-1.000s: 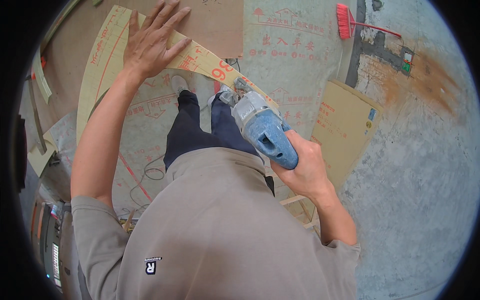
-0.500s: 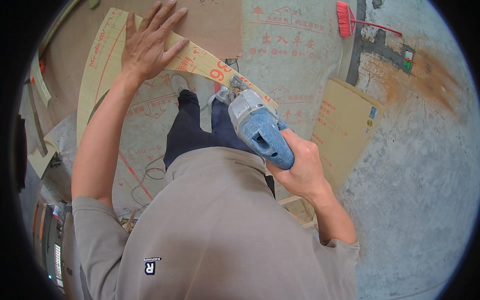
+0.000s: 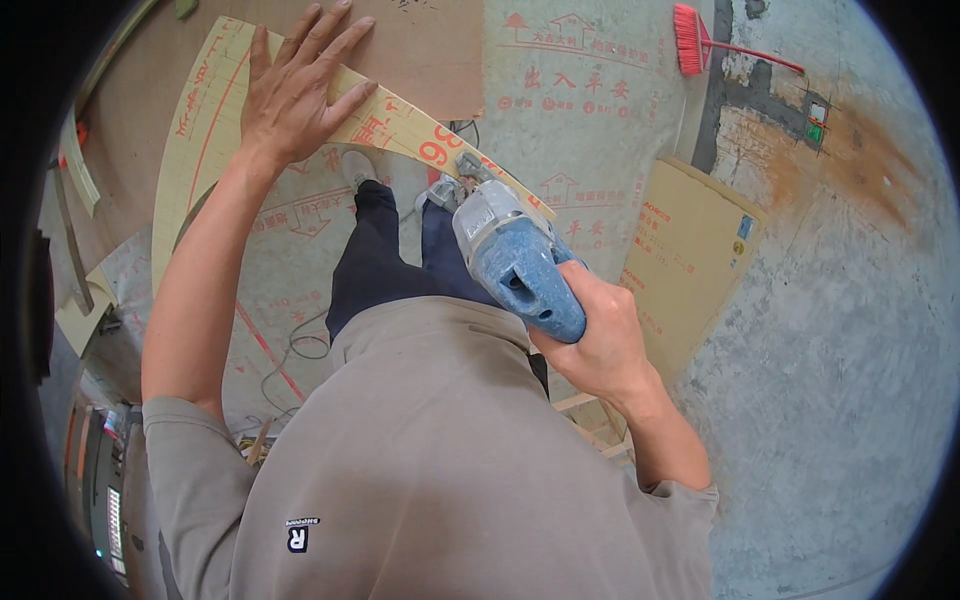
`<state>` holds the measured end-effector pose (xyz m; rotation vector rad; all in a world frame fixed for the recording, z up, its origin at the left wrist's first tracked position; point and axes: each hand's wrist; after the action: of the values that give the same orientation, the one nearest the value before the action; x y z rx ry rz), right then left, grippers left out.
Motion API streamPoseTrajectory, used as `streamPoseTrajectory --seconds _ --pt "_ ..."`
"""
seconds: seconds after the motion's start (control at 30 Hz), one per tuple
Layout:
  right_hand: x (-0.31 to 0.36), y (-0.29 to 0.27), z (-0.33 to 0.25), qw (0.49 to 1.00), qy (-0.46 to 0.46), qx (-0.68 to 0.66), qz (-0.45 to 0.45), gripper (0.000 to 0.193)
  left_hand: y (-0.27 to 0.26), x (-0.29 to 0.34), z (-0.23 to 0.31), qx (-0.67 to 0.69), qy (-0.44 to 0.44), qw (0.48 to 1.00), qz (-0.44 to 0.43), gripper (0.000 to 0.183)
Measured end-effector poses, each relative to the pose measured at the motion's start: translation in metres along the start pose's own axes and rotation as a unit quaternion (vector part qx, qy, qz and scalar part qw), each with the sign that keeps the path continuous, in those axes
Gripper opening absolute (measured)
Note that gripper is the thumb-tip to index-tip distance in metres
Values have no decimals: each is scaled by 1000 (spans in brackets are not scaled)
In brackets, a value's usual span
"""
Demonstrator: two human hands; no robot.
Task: Cutting curved shapes out of wooden boards using a jigsaw.
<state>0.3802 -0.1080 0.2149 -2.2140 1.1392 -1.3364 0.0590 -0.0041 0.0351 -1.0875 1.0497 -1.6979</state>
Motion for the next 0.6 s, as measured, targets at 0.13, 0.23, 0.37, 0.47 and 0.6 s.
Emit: streamPoseTrajectory --seconds 0.13,0.23,0.37,0.47,0.6 --pt "-1 -1 0 1000 -12 7 -3 18 1 0 0 1 -3 1000 -9 77" --pt "-2 -1 0 1000 -10 9 -7 18 4 0 -2 0 3 1000 1 77" --pt "-2 -1 0 1000 -9 11 -4 18 -1 -1 0 3 -5 1000 -17 77" --pt "-3 -1 -1 1000 -8 11 -5 18 1 -1 0 0 -4 1000 -10 78" --pt "-4 -1 -1 1000 -17 11 1 19 2 -1 0 5 1 1000 0 78"
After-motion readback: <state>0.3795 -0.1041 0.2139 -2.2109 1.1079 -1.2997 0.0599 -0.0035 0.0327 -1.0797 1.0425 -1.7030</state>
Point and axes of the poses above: each hand's wrist, its own x-axis away from the middle knuckle, its own y-axis out of the palm, z = x × y, and after that the axes turned 7 degrees about x, right-handed
